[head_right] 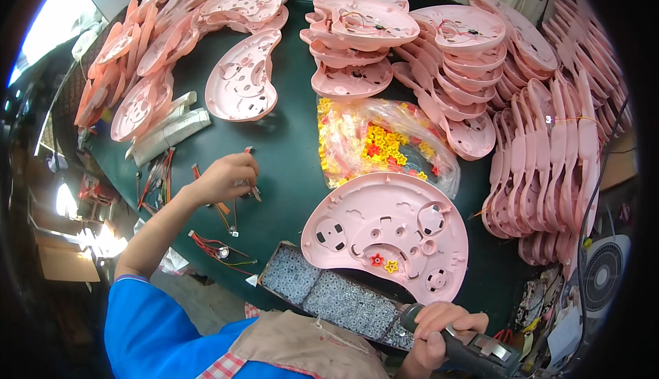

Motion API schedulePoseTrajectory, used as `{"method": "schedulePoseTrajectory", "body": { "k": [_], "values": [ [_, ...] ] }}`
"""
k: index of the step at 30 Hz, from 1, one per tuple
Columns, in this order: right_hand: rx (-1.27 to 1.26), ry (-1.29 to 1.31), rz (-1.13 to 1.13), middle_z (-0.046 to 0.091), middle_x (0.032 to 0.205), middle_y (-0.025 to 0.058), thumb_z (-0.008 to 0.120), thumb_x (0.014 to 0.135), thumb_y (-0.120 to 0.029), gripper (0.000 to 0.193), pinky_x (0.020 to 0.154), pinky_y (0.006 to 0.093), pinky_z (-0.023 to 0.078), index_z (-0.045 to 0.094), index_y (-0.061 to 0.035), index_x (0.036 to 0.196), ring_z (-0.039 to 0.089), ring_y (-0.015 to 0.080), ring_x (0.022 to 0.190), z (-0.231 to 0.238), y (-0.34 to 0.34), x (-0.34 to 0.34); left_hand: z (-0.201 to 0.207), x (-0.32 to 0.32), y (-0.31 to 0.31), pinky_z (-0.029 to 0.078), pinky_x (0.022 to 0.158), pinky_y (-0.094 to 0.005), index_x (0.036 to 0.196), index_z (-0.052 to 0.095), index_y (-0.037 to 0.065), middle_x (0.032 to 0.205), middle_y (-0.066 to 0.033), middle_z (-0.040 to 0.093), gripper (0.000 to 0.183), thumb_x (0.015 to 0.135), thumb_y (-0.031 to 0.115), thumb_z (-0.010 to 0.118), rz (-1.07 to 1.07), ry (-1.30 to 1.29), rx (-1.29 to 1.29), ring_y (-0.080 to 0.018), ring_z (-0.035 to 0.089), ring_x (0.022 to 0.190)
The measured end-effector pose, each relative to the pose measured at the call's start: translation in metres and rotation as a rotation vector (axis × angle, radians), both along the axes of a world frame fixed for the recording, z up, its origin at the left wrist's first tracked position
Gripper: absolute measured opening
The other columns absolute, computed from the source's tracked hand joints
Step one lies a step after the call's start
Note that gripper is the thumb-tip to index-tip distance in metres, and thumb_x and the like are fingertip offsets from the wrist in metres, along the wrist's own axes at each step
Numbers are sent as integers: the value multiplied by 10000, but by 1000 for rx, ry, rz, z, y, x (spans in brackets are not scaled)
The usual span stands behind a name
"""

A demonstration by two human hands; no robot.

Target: The person assembles pink plastic housings by inserting small colorful plastic pieces and connecting wires using a soldering iron. They repeatedly pick up components, place them into the housing, and solder connections while working at a green table with stacks of housings nearby.

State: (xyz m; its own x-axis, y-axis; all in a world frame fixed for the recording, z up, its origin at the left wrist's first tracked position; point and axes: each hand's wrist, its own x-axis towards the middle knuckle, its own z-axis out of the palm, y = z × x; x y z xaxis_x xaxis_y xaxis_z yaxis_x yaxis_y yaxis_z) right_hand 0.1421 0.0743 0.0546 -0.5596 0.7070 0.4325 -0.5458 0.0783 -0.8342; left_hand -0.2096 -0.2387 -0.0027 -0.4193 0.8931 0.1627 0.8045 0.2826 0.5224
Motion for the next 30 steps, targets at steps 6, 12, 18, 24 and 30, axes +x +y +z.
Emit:
{"method": "schedulePoseTrajectory", "body": {
  "k": [6, 12, 18, 24, 30],
  "values": [
    [-12, 22, -71, 527, 633, 61, 661, 784, -64, 411, 520, 287, 460, 387, -81, 1089, 495, 159, 473, 0, 4, -2, 97, -18, 14, 622, 792, -336, 1175, 694, 68, 1043, -97, 701, 182, 1090, 177, 575, -94, -913, 1210, -165, 699, 808],
    [-1, 23, -77, 519, 628, 62, 646, 779, -65, 414, 525, 282, 456, 386, -78, 1101, 484, 159, 471, 2, 7, 1, 185, -19, 20, 481, 599, -229, 1356, 628, -4, 1029, -85, 687, 330, 1125, 187, 492, -250, -925, 1164, -87, 524, 659],
    [-25, 43, -115, 520, 622, 68, 625, 749, -42, 412, 530, 285, 455, 392, -79, 1087, 476, 161, 462, -1, 13, 7, 135, -10, 40, 423, 643, -200, 1257, 710, -13, 991, -10, 721, 291, 1039, 172, 656, 430, -497, 461, -17, 528, 741],
    [-10, 21, -112, 517, 621, 63, 634, 758, -60, 406, 533, 286, 454, 391, -83, 1083, 475, 155, 470, -3, 17, 12, 35, 10, 30, 514, 791, -248, 1205, 735, -22, 979, 4, 709, 254, 993, 117, 722, 570, -578, 134, -56, 616, 868],
    [38, 3, -172, 508, 622, 52, 660, 802, -108, 397, 546, 275, 457, 392, -76, 1094, 477, 142, 478, -2, 21, 12, 141, 6, 31, 433, 629, -246, 1239, 718, -22, 886, 28, 652, 231, 1034, 66, 658, 600, 23, 944, -51, 522, 724]
  ]
}}
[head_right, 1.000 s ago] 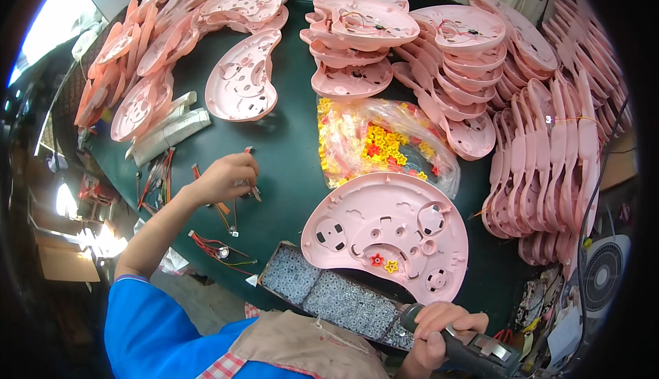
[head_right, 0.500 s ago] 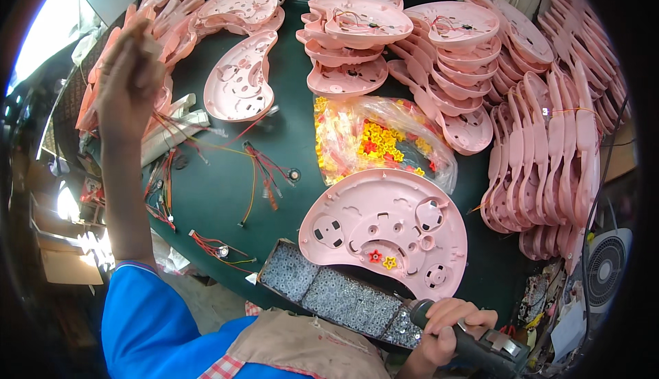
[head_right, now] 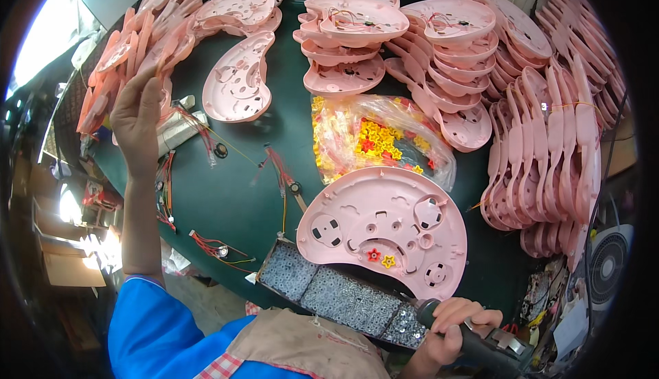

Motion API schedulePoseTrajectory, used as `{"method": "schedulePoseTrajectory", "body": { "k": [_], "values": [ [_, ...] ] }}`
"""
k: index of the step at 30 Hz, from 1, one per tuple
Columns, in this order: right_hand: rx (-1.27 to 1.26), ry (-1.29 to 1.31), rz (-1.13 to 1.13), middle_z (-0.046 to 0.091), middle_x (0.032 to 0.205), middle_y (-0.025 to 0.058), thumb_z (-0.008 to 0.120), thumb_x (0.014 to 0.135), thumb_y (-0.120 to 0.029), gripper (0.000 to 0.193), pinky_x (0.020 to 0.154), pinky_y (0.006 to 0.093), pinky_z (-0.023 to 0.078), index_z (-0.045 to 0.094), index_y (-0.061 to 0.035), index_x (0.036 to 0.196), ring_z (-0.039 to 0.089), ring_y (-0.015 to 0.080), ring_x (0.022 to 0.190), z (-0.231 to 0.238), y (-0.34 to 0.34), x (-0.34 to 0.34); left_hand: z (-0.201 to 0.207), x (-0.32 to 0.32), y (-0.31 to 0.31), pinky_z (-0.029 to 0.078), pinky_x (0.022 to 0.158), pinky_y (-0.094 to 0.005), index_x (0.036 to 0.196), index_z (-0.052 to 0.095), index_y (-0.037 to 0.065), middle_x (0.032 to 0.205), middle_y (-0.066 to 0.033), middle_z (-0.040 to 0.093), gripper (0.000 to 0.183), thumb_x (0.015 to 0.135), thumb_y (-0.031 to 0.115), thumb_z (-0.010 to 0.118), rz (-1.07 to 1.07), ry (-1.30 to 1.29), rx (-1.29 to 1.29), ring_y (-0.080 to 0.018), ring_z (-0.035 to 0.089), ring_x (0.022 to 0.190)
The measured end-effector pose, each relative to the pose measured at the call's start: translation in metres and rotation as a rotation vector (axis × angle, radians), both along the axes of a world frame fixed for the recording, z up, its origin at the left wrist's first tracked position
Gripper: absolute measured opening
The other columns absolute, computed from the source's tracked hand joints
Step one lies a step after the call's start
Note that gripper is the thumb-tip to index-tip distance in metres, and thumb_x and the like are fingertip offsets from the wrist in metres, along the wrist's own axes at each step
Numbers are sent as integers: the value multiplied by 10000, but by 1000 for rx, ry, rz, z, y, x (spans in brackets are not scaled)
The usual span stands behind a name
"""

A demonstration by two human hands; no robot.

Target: The person assembles pink plastic housings by inserting small colorful plastic pieces and connecting wires using a soldering iron. They repeatedly pick up components, place them into the housing, and solder connections while working at a green table with stacks of housings nearby.

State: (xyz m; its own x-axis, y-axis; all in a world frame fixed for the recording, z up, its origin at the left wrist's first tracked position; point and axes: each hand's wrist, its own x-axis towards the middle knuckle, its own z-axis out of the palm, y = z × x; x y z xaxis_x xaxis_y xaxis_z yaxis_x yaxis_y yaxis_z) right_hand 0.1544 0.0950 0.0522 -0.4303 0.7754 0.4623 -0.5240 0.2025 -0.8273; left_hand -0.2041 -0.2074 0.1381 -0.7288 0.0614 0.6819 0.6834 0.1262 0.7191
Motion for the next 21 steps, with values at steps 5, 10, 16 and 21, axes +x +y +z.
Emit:
{"method": "schedulePoseTrajectory", "body": {
  "k": [5, 10, 16, 21],
  "values": [
    [-8, 23, 58, 514, 630, 58, 659, 802, -100, 403, 552, 272, 457, 395, -71, 1105, 479, 145, 480, -2, 3, 1, -55, -2, -5, 456, 667, -256, 1135, 727, -29, 845, -39, 650, 190, 982, 84, 712, -189, -222, -606, -73, 557, 740],
    [-3, 27, 62, 519, 638, 67, 641, 802, -87, 392, 555, 277, 461, 398, -68, 1109, 483, 151, 484, -3, 5, 4, -70, -12, -23, 460, 666, -247, 1155, 707, -53, 839, -43, 662, 216, 997, 93, 699, -115, -416, -722, -63, 557, 744],
    [-12, 2, 31, 515, 639, 65, 628, 804, -86, 381, 565, 283, 460, 399, -71, 1108, 488, 154, 489, -4, 2, 3, 20, -2, -23, 478, 667, -219, 1211, 736, 12, 935, -26, 673, 223, 990, 33, 712, 273, 391, -377, -57, 574, 766],
    [-44, 27, 6, 523, 633, 62, 634, 787, -82, 406, 583, 298, 474, 387, -80, 1110, 496, 161, 500, 1, -3, 0, 31, 51, 31, 526, 623, -289, 1194, 722, 4, 928, -95, 676, 307, 891, 0, 771, 70, 578, -673, -194, 644, 709]
  ]
}}
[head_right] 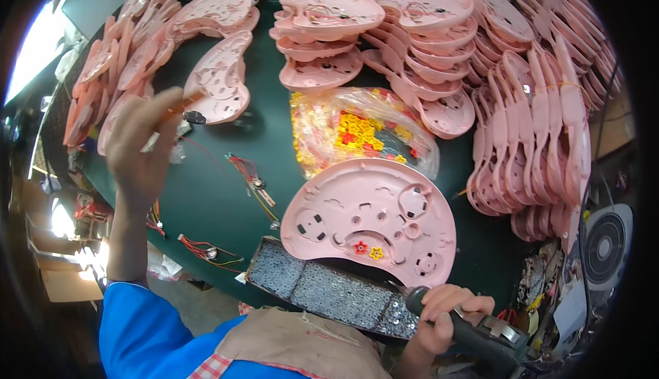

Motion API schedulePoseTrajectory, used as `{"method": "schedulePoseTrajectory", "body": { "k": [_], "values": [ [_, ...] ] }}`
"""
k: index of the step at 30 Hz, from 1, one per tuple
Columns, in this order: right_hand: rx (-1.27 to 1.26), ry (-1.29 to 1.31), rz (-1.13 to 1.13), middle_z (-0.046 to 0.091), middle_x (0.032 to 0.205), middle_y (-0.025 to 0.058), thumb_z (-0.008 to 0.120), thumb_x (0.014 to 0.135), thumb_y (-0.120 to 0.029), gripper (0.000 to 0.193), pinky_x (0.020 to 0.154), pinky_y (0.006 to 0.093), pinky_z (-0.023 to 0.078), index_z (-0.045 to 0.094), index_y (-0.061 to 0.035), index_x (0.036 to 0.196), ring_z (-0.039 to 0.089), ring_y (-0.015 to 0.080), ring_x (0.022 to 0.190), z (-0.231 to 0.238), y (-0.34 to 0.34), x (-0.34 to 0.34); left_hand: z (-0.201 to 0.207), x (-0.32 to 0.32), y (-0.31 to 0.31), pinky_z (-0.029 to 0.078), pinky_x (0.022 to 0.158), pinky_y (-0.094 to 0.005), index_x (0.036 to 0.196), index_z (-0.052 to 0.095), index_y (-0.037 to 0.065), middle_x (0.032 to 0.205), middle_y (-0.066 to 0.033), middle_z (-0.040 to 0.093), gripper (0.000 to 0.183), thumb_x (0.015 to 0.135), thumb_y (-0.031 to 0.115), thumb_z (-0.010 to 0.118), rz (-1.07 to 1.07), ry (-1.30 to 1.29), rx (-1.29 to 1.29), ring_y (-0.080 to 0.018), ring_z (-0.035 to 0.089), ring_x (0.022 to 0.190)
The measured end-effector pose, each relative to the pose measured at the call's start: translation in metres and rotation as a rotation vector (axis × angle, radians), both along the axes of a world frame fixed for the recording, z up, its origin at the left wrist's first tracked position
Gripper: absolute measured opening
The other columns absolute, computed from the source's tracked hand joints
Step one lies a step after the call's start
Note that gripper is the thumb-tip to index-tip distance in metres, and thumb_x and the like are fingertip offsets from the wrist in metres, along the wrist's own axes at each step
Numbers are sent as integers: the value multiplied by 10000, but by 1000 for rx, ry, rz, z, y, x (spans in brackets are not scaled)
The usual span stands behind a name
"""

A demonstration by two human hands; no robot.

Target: The person assembles pink plastic housings by inserting small colorful plastic pieces and connecting wires using a soldering iron. They repeatedly pick up components, place them into the housing, and solder connections while working at a green table with stacks of housings nearby.

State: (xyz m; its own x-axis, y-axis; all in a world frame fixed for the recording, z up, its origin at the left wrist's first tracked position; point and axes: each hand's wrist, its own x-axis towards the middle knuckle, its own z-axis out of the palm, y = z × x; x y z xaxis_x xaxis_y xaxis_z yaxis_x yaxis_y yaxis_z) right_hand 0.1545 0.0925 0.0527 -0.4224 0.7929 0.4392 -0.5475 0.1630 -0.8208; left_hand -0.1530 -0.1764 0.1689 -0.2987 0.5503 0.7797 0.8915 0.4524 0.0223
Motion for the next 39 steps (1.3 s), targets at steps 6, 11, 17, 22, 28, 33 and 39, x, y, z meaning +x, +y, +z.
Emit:
{"method": "schedulePoseTrajectory", "body": {
  "k": [6, 11, 17, 22, 28, 33, 39],
  "values": [
    [67, 39, 48, 568, 677, 69, 684, 829, -37, 405, 560, 336, 491, 396, -105, 1105, 547, 185, 529, -2, 2, -7, -106, 61, 78, 553, 617, -404, 1141, 656, 58, 902, -105, 644, 284, 902, 157, 773, -354, -608, -257, -296, 680, 735],
    [113, 83, 68, 578, 692, 71, 718, 878, -28, 419, 558, 354, 503, 390, -112, 1124, 568, 196, 523, -11, 7, -12, -165, 102, 146, 547, 706, -437, 1057, 669, 45, 926, -117, 639, 237, 895, 184, 771, -632, -814, -393, -316, 680, 824],
    [153, 6, 117, 583, 740, 81, 712, 902, -42, 424, 585, 383, 535, 372, -109, 1146, 592, 213, 554, -29, 10, -21, -207, 104, 163, 539, 820, -423, 826, 724, 22, 927, -123, 613, 162, 791, 169, 785, -701, -802, -431, -304, 610, 933],
    [173, -37, 136, 579, 783, 103, 681, 899, -24, 416, 588, 385, 547, 356, -101, 1146, 586, 208, 564, -45, 13, -27, -212, 105, 164, 541, 825, -412, 779, 751, 25, 915, -116, 609, 112, 758, 132, 778, -675, -853, -447, -295, 603, 937],
    [214, -75, 147, 563, 750, 106, 647, 891, -6, 401, 593, 385, 556, 345, -91, 1141, 578, 207, 562, -58, 16, -36, -214, 106, 164, 542, 817, -414, 762, 764, 34, 882, -111, 608, 93, 739, 123, 778, -675, -873, -419, -299, 607, 923],
    [219, -90, 184, 561, 743, 106, 636, 892, -5, 387, 615, 391, 565, 346, -84, 1137, 575, 205, 569, -58, 17, -38, -217, 105, 166, 540, 808, -417, 747, 765, 32, 870, -112, 609, 89, 715, 112, 786, -684, -871, -415, -302, 610, 921],
    [74, -56, 117, 553, 696, 83, 648, 877, -28, 365, 637, 375, 554, 385, -95, 1122, 559, 195, 549, -42, 13, -38, -214, 104, 166, 536, 823, -414, 791, 776, 27, 895, -123, 616, 115, 723, 115, 802, -671, -900, -436, -308, 613, 943]
  ]
}}
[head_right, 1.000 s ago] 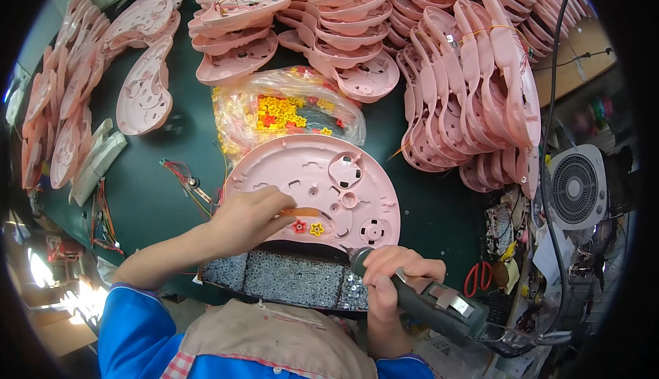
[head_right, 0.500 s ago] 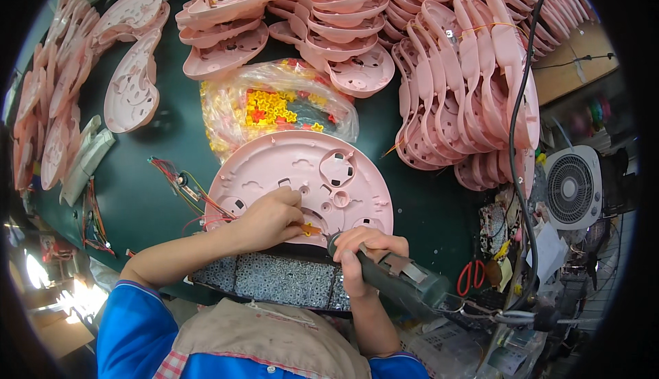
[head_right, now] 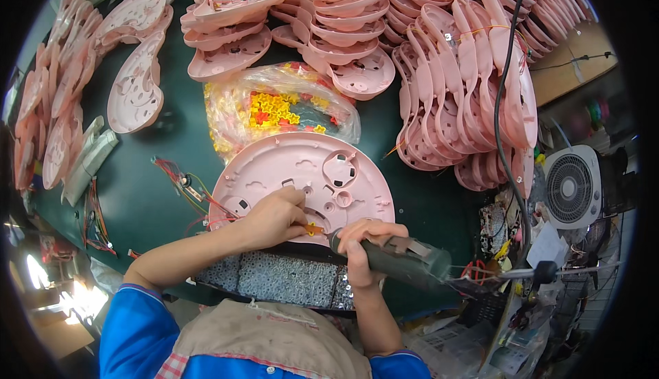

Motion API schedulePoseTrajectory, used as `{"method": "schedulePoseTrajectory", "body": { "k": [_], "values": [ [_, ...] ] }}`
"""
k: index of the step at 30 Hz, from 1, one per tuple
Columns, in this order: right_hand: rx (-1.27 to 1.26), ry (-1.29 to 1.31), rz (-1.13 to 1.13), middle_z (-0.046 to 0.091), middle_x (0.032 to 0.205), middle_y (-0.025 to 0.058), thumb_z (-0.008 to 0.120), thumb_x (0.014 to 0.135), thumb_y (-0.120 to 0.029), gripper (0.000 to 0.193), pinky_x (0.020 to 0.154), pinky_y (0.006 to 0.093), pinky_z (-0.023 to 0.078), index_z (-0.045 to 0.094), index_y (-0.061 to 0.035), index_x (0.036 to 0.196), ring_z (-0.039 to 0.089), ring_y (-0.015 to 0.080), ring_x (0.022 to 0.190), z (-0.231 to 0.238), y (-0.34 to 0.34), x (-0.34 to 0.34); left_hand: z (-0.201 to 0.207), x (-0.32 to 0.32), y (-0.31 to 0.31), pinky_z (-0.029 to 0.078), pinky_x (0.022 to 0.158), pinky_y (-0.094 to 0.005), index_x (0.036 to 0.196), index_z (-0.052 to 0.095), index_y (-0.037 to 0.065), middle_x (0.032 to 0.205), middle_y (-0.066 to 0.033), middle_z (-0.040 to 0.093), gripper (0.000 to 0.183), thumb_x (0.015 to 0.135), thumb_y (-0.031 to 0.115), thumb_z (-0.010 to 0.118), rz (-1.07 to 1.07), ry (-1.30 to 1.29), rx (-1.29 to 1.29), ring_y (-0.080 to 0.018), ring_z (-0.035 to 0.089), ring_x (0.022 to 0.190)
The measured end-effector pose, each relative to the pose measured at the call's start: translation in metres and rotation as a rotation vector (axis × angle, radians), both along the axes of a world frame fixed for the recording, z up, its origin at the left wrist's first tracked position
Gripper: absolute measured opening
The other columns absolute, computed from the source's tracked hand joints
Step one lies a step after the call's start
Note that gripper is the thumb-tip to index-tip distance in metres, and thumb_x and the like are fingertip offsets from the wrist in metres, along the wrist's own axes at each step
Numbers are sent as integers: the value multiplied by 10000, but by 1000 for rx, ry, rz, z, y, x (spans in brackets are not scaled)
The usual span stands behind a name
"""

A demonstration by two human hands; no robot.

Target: The person assembles pink plastic housings by inserting small colorful plastic pieces and connecting wires using a soldering iron. They repeatedly pick up components, place them into the housing, and solder connections while working at a green table with stacks of housings nearby.

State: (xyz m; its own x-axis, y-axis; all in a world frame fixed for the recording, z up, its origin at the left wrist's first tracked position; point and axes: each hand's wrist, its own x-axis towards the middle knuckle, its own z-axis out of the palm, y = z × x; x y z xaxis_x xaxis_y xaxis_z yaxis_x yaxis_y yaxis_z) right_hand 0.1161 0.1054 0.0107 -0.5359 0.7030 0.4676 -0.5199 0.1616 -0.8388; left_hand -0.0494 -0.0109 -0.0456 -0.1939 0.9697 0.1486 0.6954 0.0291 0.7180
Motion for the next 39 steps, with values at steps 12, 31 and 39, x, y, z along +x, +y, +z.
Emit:
{"method": "schedulePoseTrajectory", "body": {
  "k": [12, 31, 39],
  "values": [
    [-65, -142, 260, 623, 750, 93, 711, 888, 27, 391, 708, 417, 575, 429, -97, 1129, 638, 218, 644, 18, -32, 56, 14, 65, -44, 454, 880, -395, 927, 693, 97, 930, -39, 547, 266, 714, 195, 820, -99, 208, 246, -233, 560, 962],
    [54, 38, 270, 636, 728, 95, 695, 858, 40, 413, 673, 424, 587, 406, -102, 1116, 648, 229, 594, 39, -20, 35, 35, 34, -40, 462, 864, -406, 971, 711, 96, 925, -29, 597, 278, 750, 178, 857, -52, 227, 355, -238, 584, 907],
    [152, 27, 177, 626, 751, 112, 684, 906, 9, 388, 692, 431, 590, 387, -74, 1141, 636, 223, 619, 9, -13, -3, 22, -22, -29, 428, 861, -383, 802, 784, 115, 914, -29, 644, 93, 796, 208, 788, 42, 82, -72, -223, 587, 951]
  ]
}}
